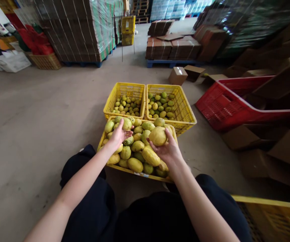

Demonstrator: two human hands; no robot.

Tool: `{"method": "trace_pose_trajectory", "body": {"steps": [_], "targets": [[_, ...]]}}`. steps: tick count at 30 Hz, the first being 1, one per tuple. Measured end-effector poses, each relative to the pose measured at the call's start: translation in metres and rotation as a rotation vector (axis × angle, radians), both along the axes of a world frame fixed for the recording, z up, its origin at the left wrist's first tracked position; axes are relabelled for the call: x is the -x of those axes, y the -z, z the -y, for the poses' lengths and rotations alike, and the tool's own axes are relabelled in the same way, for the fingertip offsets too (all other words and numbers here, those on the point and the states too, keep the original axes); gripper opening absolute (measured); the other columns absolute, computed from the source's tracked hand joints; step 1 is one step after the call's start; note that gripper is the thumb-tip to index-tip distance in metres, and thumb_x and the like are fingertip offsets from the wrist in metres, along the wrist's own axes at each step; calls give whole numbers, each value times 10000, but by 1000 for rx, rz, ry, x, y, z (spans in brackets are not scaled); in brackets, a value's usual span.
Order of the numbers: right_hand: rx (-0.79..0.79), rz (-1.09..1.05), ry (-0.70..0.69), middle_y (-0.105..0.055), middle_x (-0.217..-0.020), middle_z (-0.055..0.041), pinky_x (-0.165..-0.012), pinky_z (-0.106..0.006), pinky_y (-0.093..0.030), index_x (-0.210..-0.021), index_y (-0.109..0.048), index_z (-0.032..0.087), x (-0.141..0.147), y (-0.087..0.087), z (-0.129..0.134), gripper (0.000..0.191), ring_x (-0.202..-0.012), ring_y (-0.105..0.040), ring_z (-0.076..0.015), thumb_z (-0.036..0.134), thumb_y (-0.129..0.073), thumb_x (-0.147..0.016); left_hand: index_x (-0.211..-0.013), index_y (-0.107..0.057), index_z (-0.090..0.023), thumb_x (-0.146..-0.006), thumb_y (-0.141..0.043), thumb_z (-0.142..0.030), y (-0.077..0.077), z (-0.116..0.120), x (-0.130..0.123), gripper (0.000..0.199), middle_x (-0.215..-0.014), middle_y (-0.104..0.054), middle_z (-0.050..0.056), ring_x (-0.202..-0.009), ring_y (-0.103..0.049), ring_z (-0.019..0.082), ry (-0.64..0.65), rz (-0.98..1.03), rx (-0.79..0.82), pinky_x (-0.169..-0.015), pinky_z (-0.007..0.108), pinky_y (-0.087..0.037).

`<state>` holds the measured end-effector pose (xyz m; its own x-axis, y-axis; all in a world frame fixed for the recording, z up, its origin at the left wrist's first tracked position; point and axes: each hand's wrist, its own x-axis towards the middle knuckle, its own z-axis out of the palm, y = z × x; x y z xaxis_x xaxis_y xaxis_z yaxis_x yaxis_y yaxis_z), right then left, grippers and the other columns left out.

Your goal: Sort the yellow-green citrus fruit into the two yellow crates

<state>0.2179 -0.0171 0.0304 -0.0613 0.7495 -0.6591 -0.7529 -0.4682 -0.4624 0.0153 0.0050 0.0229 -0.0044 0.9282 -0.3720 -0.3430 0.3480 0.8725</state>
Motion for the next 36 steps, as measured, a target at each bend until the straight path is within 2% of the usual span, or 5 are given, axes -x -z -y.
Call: {"method": "trace_pose_trajectory", "body": {"steps": [7, 11, 16, 28, 36], "targets": [[-588, 816, 217, -675, -1044, -20, -881, -421, -573, -1081, -606, 233, 12, 6, 14, 645, -973, -659, -236, 373, -934, -543, -1176, -552, -247, -746, -853, -391, 11, 11, -2, 544, -1152, -690, 71, -1086, -668, 238, -101, -739, -750, -964, 371, -531], [-807, 1196, 247, -627, -1167, -45, -1026, -510, -476, -1178, -576, 249, 13, 7, 16, 697, -1105, -601, -275, 354, -910, -575, -1205, -561, -259, -791, -824, -374, 10, 13, 1, 504, -1178, -677, 73, -1096, -663, 234, -82, -881, -914, -969, 371, -526], [-863, 1198, 216, -610, -1193, -60, -1013, -567, -472, -1182, -575, 286, 19, 6, 20, 614, -1117, -575, -308, 371, -877, -654, -1232, -578, -276, -822, -797, -386, 8, 14, 4, 478, -1245, -594, 88, -1181, -609, 253, -96, -977, -1018, -978, 388, -519], [-848, 1184, 220, -594, -1206, -72, -1052, -575, -449, -1184, -544, 270, 23, 4, 17, 649, -1147, -573, -319, 367, -880, -638, -1210, -634, -282, -822, -795, -367, 3, 20, 0, 428, -1162, -591, 79, -1144, -601, 250, -53, -872, -941, -1002, 398, -499], [-605, 729, 208, -656, -1037, -8, -889, -423, -577, -1033, -468, 267, 24, -5, 16, 712, -965, -672, -237, 321, -942, -503, -1027, -589, -226, -685, -893, -270, -9, 17, -7, 459, -1021, -696, 45, -866, -714, 219, 58, 44, -253, -820, 373, -581]]}}
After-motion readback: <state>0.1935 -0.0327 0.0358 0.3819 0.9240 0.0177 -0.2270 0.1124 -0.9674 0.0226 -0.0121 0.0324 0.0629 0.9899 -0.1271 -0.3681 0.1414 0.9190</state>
